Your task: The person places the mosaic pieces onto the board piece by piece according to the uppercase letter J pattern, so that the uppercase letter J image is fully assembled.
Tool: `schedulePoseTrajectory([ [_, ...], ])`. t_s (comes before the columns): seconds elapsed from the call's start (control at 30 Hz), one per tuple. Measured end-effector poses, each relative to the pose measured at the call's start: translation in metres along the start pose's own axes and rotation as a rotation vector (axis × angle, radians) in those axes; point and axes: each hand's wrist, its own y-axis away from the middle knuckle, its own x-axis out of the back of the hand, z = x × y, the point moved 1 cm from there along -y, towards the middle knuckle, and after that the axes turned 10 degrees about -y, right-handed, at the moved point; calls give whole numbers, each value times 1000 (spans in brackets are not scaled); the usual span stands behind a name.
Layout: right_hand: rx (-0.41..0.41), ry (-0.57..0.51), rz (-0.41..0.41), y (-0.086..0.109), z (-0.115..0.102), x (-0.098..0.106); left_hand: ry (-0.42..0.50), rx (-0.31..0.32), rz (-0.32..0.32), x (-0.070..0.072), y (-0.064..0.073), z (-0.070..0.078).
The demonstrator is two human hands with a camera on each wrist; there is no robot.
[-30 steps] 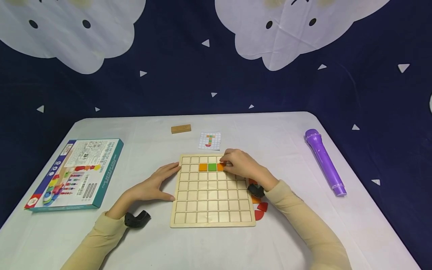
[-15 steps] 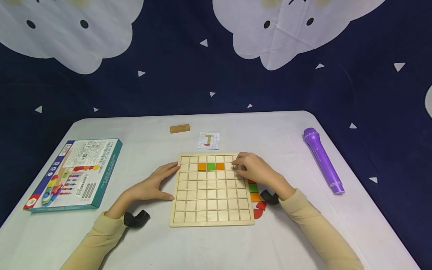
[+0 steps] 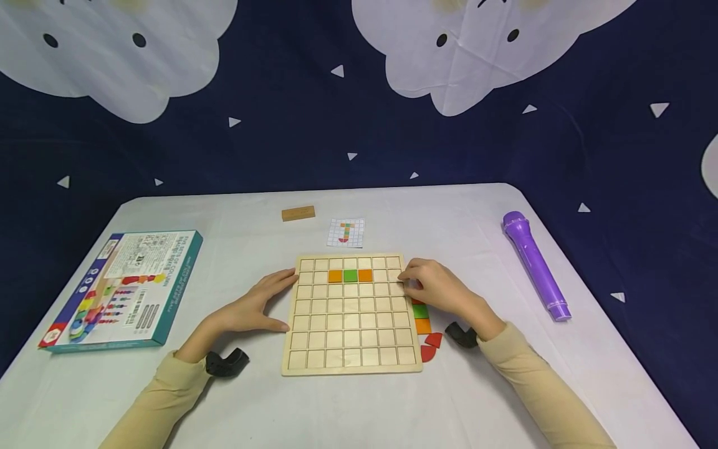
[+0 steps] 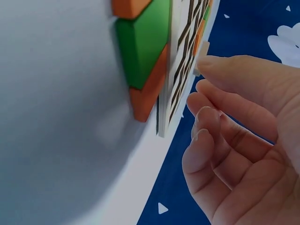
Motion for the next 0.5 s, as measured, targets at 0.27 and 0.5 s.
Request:
schedulePoseTrajectory([
  [0.27,-38,-31,-28,10,4,1,-2,-16,9,-1,-1,0],
  [0.5,-60,-22,-44,17,7,1,-4,-17,8,-1,-1,-1],
])
